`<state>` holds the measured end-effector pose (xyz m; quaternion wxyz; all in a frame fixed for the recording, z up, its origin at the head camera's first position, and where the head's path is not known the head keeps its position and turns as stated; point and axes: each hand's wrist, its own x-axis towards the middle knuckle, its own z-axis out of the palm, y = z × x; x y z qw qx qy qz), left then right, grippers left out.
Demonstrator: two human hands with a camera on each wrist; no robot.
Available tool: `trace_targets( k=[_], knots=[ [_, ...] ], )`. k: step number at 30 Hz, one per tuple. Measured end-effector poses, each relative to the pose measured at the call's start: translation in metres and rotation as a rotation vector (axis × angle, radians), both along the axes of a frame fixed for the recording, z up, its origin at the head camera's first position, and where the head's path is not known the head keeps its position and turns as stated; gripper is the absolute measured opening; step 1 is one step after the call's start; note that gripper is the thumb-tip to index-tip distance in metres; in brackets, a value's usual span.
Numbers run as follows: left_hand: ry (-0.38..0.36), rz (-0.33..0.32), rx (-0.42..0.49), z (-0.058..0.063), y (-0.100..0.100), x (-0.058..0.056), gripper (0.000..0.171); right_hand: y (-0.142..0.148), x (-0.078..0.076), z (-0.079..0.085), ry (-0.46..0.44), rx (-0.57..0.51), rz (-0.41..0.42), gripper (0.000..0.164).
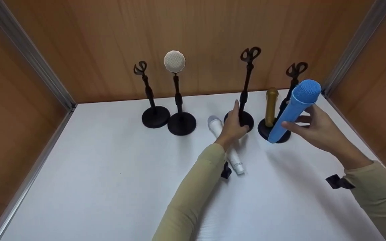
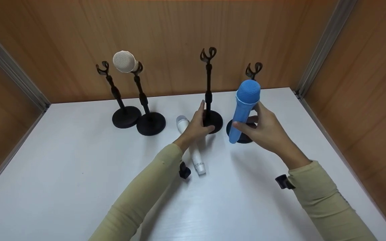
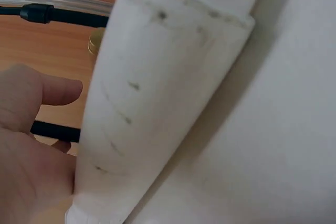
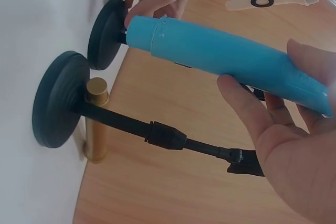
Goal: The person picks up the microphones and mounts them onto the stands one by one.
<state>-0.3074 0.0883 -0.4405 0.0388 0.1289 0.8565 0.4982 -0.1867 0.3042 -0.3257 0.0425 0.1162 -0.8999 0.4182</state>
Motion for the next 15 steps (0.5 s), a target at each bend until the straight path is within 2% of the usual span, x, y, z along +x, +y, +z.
trace_targets(
  k=[4, 6, 12, 15],
  knots=[
    [0.035, -0.081, -0.116, -0.001, -0.012, -0.007, 0.084, -0.004, 0.000, -0.004, -0.004, 0.010, 0.015, 0.085],
    [0.053, -0.101, -0.151, -0.002, -0.015, -0.008, 0.075, -0.007, 0.000, -0.004, -0.005, 0.013, 0.019, 0.084],
    [0.059, -0.112, -0.070, -0.002, -0.018, -0.010, 0.036, -0.011, 0.000, -0.002, -0.011, 0.004, 0.033, 0.084],
    [0.050, -0.142, -0.048, -0.001, -0.022, -0.007, 0.025, -0.011, 0.000, -0.002, -0.010, 0.006, 0.037, 0.084]
  ],
)
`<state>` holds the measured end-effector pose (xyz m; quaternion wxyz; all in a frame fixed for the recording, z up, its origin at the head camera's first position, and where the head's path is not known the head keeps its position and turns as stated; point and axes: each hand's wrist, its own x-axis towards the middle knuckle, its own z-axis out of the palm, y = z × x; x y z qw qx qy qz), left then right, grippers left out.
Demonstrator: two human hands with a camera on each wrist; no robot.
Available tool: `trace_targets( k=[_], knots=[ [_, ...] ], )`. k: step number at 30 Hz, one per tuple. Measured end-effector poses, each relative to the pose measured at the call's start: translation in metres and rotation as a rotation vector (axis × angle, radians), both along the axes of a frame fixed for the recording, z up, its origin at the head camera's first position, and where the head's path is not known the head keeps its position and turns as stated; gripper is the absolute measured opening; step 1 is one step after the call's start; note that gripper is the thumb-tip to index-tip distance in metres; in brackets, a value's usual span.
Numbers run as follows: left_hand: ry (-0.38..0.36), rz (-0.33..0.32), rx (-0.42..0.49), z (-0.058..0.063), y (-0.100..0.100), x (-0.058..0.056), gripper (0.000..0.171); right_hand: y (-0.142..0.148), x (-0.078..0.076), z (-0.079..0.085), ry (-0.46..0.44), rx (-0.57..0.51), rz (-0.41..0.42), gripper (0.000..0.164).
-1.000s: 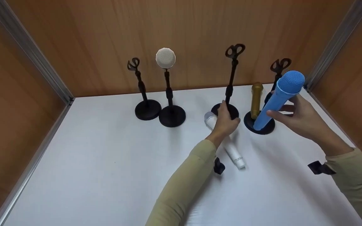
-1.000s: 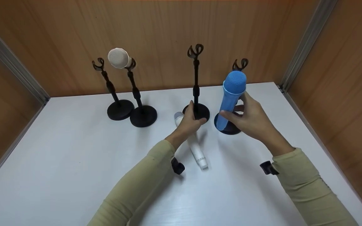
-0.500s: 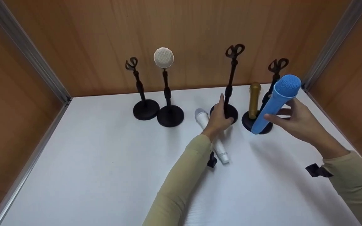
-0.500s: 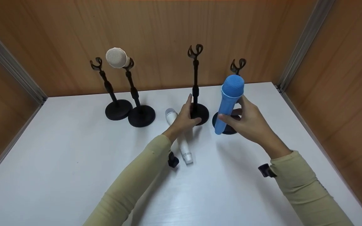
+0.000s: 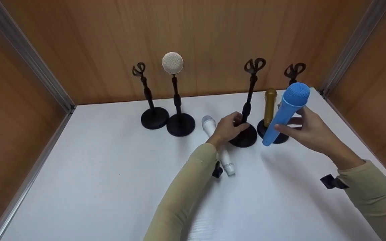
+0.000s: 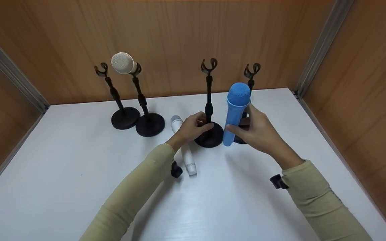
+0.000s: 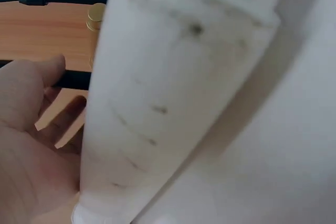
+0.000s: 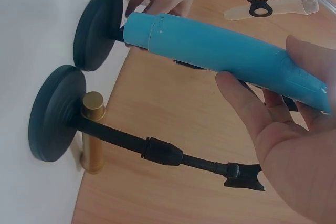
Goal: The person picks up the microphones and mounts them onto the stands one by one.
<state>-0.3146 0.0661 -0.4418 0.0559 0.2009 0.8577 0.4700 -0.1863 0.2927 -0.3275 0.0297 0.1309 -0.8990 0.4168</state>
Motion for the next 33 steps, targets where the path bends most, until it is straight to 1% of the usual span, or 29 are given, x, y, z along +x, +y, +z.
trace_targets(
  k=[4, 8, 13, 16, 21, 26, 30, 33],
  knots=[
    [-0.007, -0.051, -0.005, 0.000, -0.009, 0.008, 0.024, -0.003, 0.001, 0.001, 0.006, 0.012, 0.013, 0.085],
    [0.014, -0.103, -0.008, 0.001, -0.022, 0.018, 0.023, -0.006, 0.003, 0.004, 0.003, 0.018, 0.030, 0.086],
    [0.041, -0.138, -0.018, 0.002, -0.038, 0.034, 0.022, -0.014, 0.006, 0.007, 0.006, 0.005, 0.059, 0.085],
    [0.064, -0.135, -0.004, 0.001, -0.049, 0.044, 0.021, -0.020, 0.008, 0.007, 0.034, 0.004, 0.088, 0.082],
    [0.120, -0.112, 0.009, 0.000, -0.067, 0.063, 0.021, -0.032, 0.007, 0.007, 0.103, -0.018, 0.163, 0.074],
    [0.148, -0.085, 0.022, 0.001, -0.084, 0.082, 0.021, -0.041, 0.007, 0.008, 0.124, -0.029, 0.197, 0.071],
    [0.164, -0.065, -0.018, 0.004, -0.096, 0.096, 0.022, -0.049, 0.008, 0.011, 0.146, -0.042, 0.235, 0.068],
    [0.167, -0.056, -0.068, 0.009, -0.103, 0.102, 0.022, -0.055, 0.010, 0.015, 0.165, -0.041, 0.263, 0.068]
  ],
)
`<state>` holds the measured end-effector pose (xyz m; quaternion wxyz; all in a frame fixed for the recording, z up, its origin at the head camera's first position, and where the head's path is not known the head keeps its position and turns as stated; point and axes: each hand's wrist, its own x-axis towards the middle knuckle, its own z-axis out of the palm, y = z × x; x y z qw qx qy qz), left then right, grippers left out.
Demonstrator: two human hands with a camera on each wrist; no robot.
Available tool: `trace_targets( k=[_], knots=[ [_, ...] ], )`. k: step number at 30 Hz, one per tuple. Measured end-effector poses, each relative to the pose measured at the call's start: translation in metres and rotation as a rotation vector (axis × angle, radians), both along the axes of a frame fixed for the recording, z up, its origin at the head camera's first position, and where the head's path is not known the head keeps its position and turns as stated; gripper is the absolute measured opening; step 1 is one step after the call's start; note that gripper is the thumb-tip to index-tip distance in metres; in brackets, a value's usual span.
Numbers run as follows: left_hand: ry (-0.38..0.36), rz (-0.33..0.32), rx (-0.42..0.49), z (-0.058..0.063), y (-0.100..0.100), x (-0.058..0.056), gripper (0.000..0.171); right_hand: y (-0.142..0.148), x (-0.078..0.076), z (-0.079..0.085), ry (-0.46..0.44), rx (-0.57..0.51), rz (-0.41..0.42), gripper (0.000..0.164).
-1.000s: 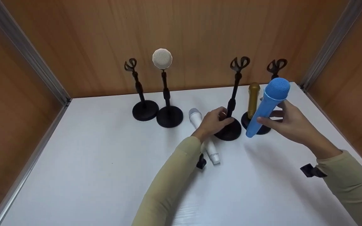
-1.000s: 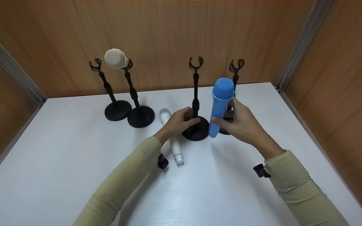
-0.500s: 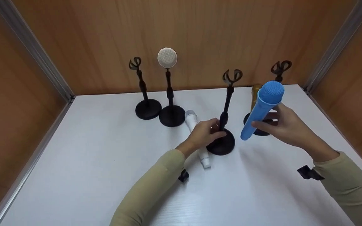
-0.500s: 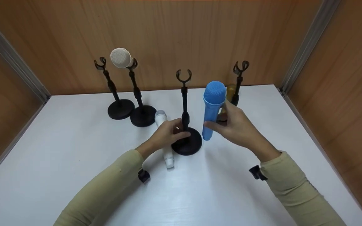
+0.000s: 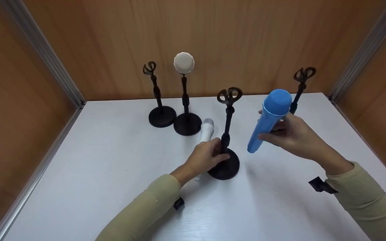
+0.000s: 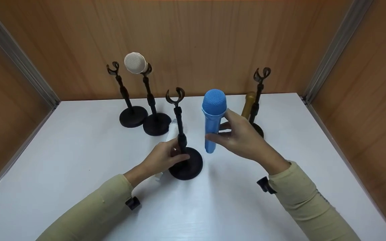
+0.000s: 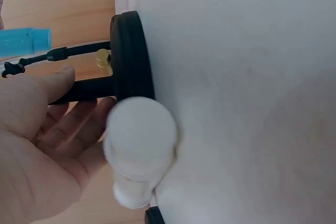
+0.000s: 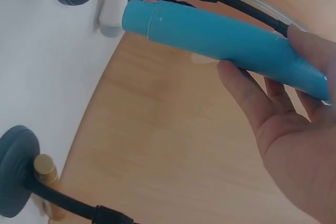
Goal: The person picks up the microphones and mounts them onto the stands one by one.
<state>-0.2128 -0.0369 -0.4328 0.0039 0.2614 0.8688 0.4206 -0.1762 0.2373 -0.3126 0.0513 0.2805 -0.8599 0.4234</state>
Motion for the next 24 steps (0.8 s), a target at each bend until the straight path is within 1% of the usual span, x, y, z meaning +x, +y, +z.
trace_targets(
  k=[3, 7, 10, 13, 16, 18, 21, 24],
  knots=[
    [0.002, 0.001, -0.039, 0.004, -0.006, 0.003, 0.021, -0.006, 0.003, 0.004, 0.028, 0.014, 0.027, 0.069],
    [0.000, -0.023, -0.070, 0.007, -0.012, 0.003, 0.018, -0.013, 0.005, 0.006, 0.067, 0.013, 0.056, 0.068],
    [-0.002, -0.044, -0.076, 0.008, -0.014, -0.001, 0.015, -0.018, 0.005, 0.007, 0.072, 0.002, 0.069, 0.068],
    [-0.029, -0.060, -0.075, 0.008, -0.015, -0.007, 0.012, -0.022, 0.005, 0.006, 0.066, 0.000, 0.076, 0.068],
    [-0.049, -0.055, -0.083, 0.008, -0.015, -0.010, 0.011, -0.025, 0.002, 0.004, 0.081, -0.001, 0.099, 0.068],
    [-0.050, -0.043, -0.084, 0.006, -0.014, -0.010, 0.012, -0.028, 0.001, 0.004, 0.091, 0.001, 0.110, 0.066],
    [-0.030, -0.021, -0.097, 0.005, -0.012, -0.009, 0.015, -0.030, -0.001, 0.005, 0.106, 0.002, 0.115, 0.066],
    [-0.013, -0.002, -0.124, 0.009, -0.012, -0.009, 0.018, -0.032, -0.002, 0.009, 0.109, -0.004, 0.111, 0.067]
  ],
)
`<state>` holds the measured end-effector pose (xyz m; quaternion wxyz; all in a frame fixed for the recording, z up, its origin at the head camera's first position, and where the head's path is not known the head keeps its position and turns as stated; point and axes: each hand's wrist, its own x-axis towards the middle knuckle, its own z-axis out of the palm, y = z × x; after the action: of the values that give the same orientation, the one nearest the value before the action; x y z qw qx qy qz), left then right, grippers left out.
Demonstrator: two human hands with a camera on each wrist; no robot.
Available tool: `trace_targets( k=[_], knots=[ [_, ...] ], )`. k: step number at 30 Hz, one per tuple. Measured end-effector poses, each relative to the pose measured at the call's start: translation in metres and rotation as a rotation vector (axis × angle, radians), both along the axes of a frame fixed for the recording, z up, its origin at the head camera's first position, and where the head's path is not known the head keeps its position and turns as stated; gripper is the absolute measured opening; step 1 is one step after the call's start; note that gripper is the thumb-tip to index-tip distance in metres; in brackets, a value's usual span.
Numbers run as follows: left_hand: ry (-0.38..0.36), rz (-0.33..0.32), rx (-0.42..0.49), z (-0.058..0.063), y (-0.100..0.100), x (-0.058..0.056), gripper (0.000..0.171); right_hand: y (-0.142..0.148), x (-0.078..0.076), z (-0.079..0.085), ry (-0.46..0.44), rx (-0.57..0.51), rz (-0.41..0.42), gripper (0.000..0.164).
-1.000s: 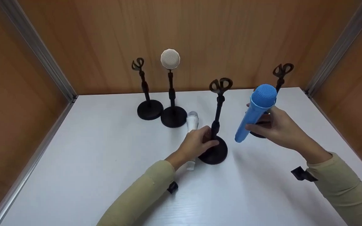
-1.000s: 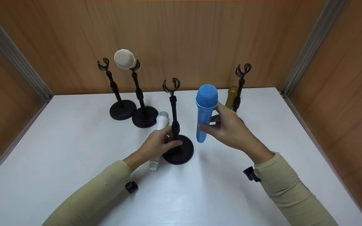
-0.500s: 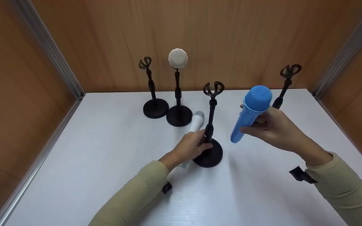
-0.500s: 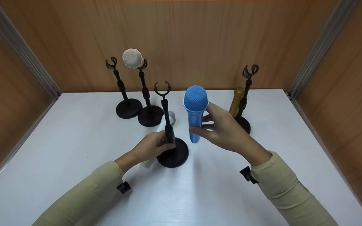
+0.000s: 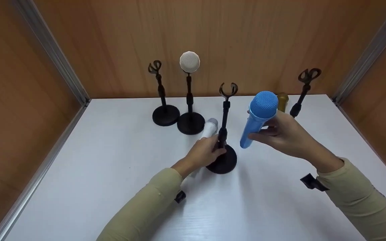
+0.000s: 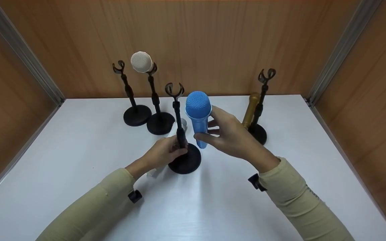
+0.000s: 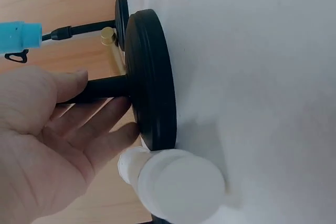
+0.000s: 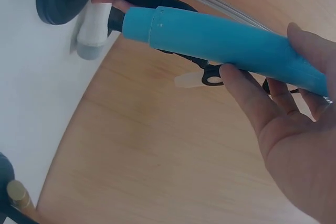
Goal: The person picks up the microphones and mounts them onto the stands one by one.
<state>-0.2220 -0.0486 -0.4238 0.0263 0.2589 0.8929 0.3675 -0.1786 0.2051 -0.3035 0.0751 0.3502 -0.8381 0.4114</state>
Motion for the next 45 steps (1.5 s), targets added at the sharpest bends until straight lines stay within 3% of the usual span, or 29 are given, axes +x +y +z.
trace_targets(
  k=[5, 8, 12, 17, 22, 28, 33, 40, 45],
  knots=[
    [-0.022, -0.008, 0.049, 0.019, -0.004, -0.001, 0.032, -0.005, -0.002, 0.014, 0.030, -0.039, 0.003, 0.068],
    [-0.025, -0.068, 0.147, 0.032, -0.005, -0.002, 0.040, -0.008, -0.002, 0.027, 0.063, -0.048, 0.020, 0.070],
    [0.014, -0.144, 0.213, 0.042, -0.007, -0.005, 0.032, -0.014, -0.003, 0.046, 0.142, -0.052, 0.099, 0.073],
    [0.049, -0.160, 0.249, 0.040, -0.006, -0.006, 0.018, -0.026, 0.000, 0.067, 0.302, -0.105, 0.209, 0.073],
    [0.080, -0.161, 0.280, 0.036, -0.004, -0.006, 0.016, -0.038, 0.005, 0.079, 0.485, -0.174, 0.244, 0.066],
    [0.092, -0.137, 0.271, 0.041, -0.002, -0.008, 0.027, -0.044, 0.003, 0.087, 0.626, -0.145, 0.223, 0.068],
    [0.086, -0.151, 0.315, 0.045, 0.000, -0.008, 0.050, -0.048, 0.001, 0.094, 0.641, -0.125, 0.167, 0.062],
    [0.083, -0.149, 0.375, 0.042, 0.003, -0.007, 0.040, -0.055, 0.000, 0.101, 0.656, -0.059, 0.145, 0.067],
    [0.084, -0.152, 0.415, 0.042, 0.007, -0.007, 0.036, -0.056, -0.003, 0.104, 0.681, 0.044, 0.117, 0.056]
  ],
)
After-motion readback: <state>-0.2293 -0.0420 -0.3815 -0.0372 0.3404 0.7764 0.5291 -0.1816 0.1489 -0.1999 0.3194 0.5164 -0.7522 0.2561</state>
